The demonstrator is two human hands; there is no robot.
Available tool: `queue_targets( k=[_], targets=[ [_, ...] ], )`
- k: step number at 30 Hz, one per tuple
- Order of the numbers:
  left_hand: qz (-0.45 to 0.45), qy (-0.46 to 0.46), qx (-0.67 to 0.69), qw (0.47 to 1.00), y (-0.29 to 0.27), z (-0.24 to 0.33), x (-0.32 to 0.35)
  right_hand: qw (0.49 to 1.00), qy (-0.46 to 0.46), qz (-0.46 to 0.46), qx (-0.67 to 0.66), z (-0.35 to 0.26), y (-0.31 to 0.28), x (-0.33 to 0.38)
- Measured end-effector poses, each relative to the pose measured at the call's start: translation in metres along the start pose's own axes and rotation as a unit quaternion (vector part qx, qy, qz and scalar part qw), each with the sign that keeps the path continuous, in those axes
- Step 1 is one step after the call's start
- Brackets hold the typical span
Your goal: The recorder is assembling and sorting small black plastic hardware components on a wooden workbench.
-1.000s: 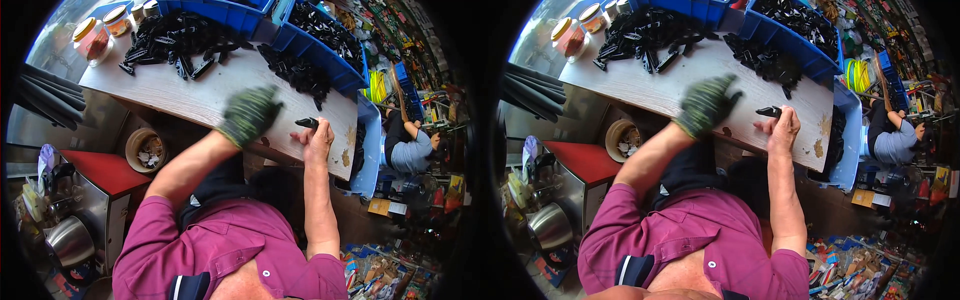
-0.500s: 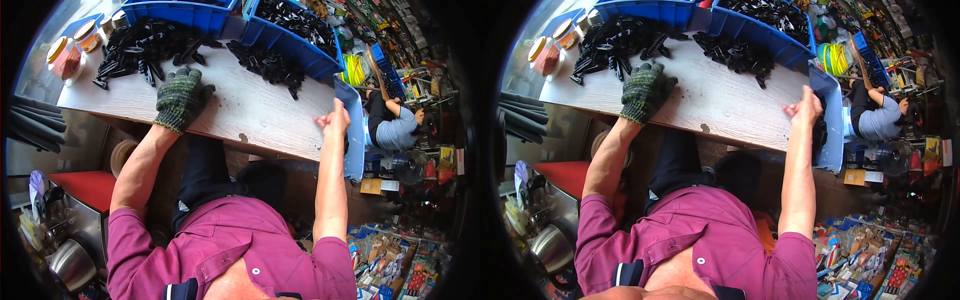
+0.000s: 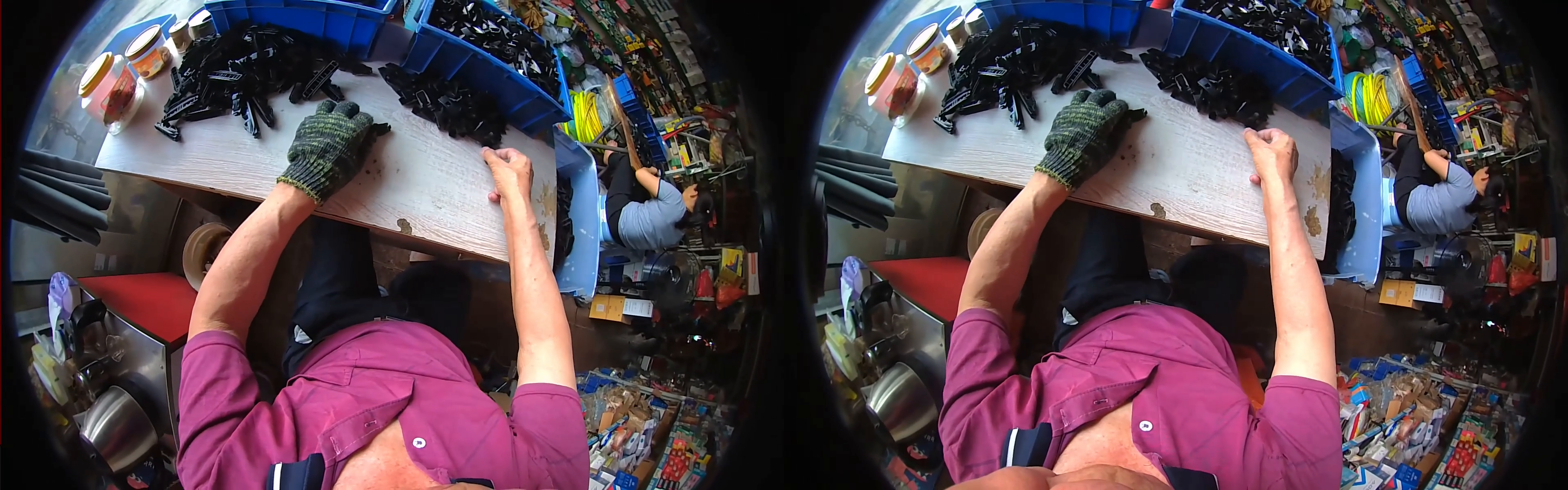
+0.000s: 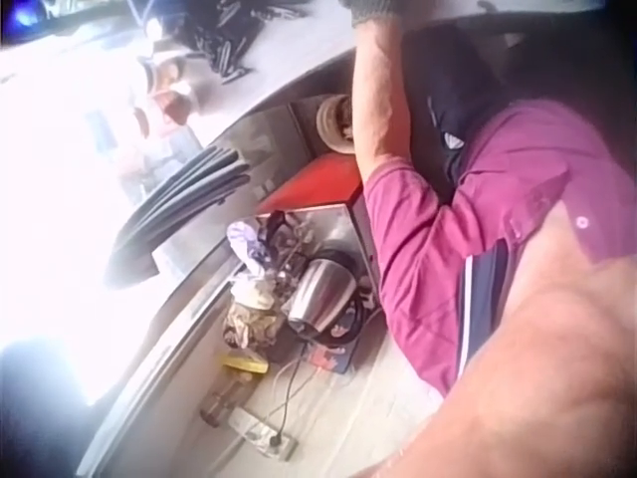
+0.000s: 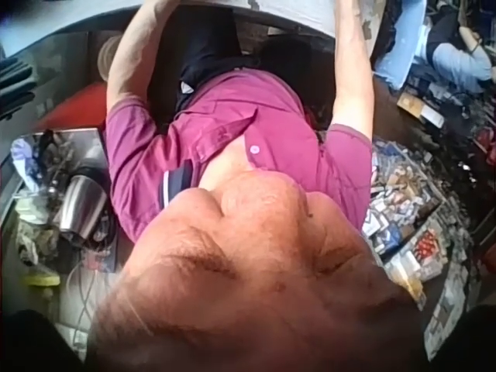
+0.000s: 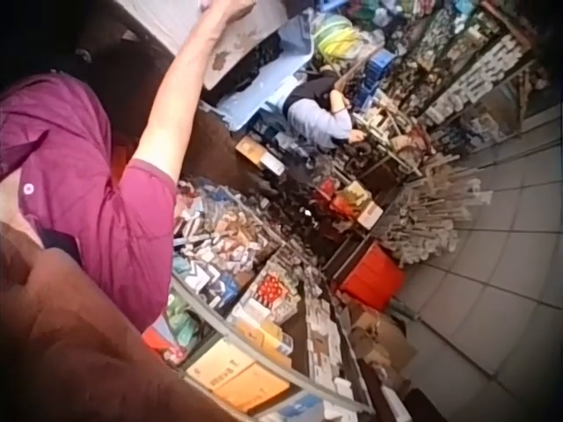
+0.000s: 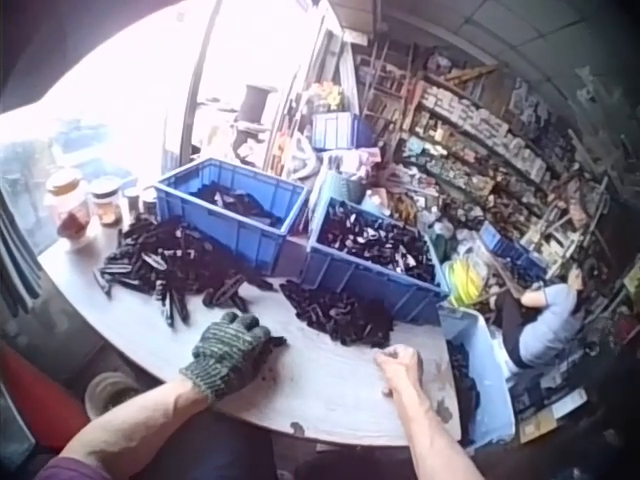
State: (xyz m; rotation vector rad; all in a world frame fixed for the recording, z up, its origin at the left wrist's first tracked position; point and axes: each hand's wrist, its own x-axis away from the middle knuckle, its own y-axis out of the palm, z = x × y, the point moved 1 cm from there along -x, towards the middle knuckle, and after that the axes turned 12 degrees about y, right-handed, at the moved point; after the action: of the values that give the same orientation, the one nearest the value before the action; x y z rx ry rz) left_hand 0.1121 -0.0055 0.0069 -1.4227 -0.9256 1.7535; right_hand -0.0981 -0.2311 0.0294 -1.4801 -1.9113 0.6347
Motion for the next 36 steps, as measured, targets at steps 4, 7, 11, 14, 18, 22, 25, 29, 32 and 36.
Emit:
queue_targets(
  k=[4,7,11,14,18,22,25,29,32,36],
  targets=[
    [0.109,-0.013,0.025,0.994,0.0,0.014,0.002,0.981,0.072,-0.061,-0.171,0.01,-0.004,0.006],
    [0.189,0.0,0.122,0.974,0.007,0.045,0.007,0.947,0.076,-0.135,-0.282,0.01,0.01,0.033],
    [0.085,-0.016,0.202,0.976,0.009,0.092,-0.005,0.91,-0.046,-0.242,-0.332,-0.004,0.04,0.085],
    [0.094,-0.048,0.213,0.971,0.021,0.098,-0.009,0.908,-0.036,-0.243,-0.34,0.004,0.042,0.087],
    [0.056,-0.057,0.2,0.976,0.025,0.097,-0.009,0.9,-0.049,-0.28,-0.329,0.007,0.04,0.084],
    [0.069,-0.046,0.219,0.972,0.022,0.096,-0.005,0.9,-0.067,-0.283,-0.323,-0.007,0.039,0.095],
    [0.108,-0.036,0.163,0.98,0.013,0.093,0.004,0.902,-0.078,-0.278,-0.32,0.006,0.043,0.088],
    [0.186,-0.106,-0.034,0.976,-0.003,0.044,0.0,0.884,-0.014,-0.281,-0.372,-0.001,0.041,0.096],
    [0.03,-0.055,-0.045,0.997,0.004,0.012,-0.001,0.883,-0.001,-0.275,-0.38,0.0,0.042,0.096],
    [0.088,-0.01,0.104,0.991,0.003,0.036,0.005,0.882,0.023,-0.239,-0.406,-0.003,0.042,0.098]
  ],
)
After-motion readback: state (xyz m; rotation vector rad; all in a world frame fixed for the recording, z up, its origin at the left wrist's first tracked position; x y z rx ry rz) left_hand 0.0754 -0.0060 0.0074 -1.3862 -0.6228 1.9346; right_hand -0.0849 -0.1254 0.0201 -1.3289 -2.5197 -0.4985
